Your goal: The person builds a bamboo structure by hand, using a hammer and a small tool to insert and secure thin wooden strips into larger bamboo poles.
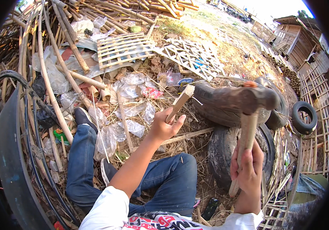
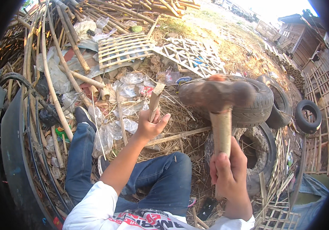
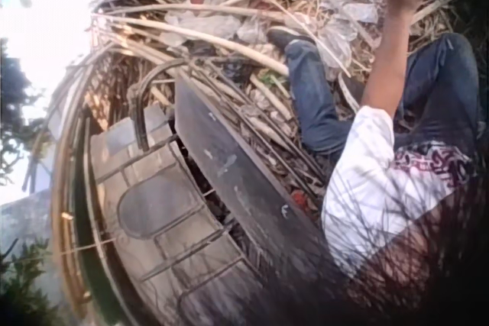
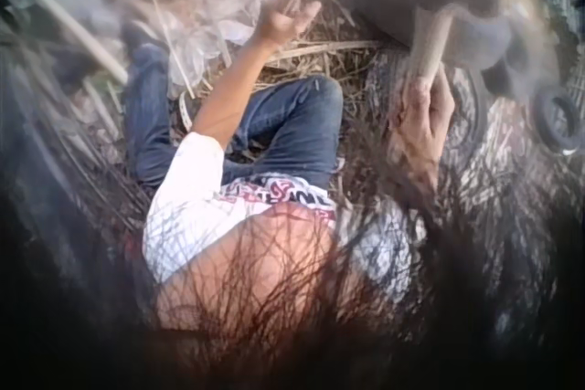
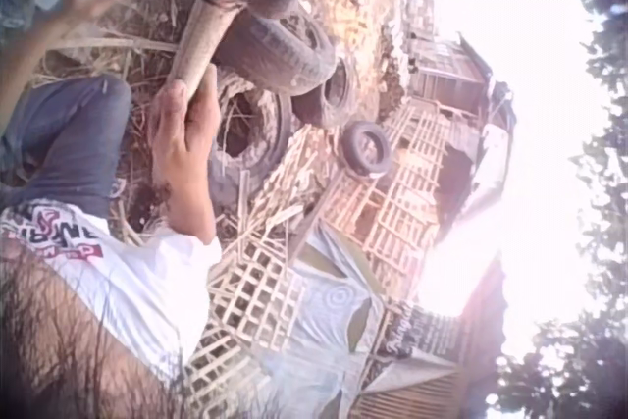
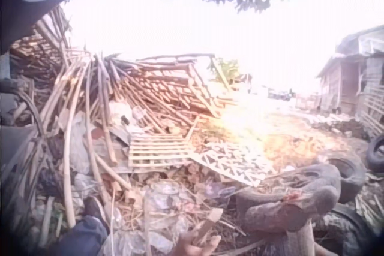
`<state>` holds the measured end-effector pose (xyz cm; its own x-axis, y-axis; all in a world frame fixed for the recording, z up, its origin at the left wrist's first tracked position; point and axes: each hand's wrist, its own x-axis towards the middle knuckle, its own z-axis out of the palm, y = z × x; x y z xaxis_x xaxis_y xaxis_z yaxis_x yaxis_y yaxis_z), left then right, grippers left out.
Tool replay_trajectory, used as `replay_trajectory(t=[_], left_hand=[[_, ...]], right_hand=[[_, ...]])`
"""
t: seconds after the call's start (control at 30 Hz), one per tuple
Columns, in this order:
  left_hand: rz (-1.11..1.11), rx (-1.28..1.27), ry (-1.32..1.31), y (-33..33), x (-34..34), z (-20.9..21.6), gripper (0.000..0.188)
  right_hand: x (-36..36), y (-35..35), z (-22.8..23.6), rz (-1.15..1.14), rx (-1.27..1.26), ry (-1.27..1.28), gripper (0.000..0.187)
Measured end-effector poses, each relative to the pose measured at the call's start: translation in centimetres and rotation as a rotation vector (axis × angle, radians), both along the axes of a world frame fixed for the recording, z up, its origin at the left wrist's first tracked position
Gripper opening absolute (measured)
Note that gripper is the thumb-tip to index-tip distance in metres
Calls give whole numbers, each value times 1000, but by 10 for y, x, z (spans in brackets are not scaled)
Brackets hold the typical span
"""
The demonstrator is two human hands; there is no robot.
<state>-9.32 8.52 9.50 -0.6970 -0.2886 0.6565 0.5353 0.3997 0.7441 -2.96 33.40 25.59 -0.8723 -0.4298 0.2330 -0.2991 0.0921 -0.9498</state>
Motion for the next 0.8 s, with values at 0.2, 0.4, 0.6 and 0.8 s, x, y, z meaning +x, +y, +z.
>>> replay_trajectory(t=[0.2,0.4,0.6,0.8], left_hand=[[64,22,-52,-15,-4,-7,20],[-14,-47,18,10,2,11,28],[32,41,18,-3,-6,-3,35],[108,50,-7,-25,-7,-3,35]], right_hand=[[-7,2,-19,13,136,-86,44],[3,-5,-27,5,25,-71,36],[0,-6,-35,24,-125,-72,37],[-10,-20,-46,81,11,-178,37]])
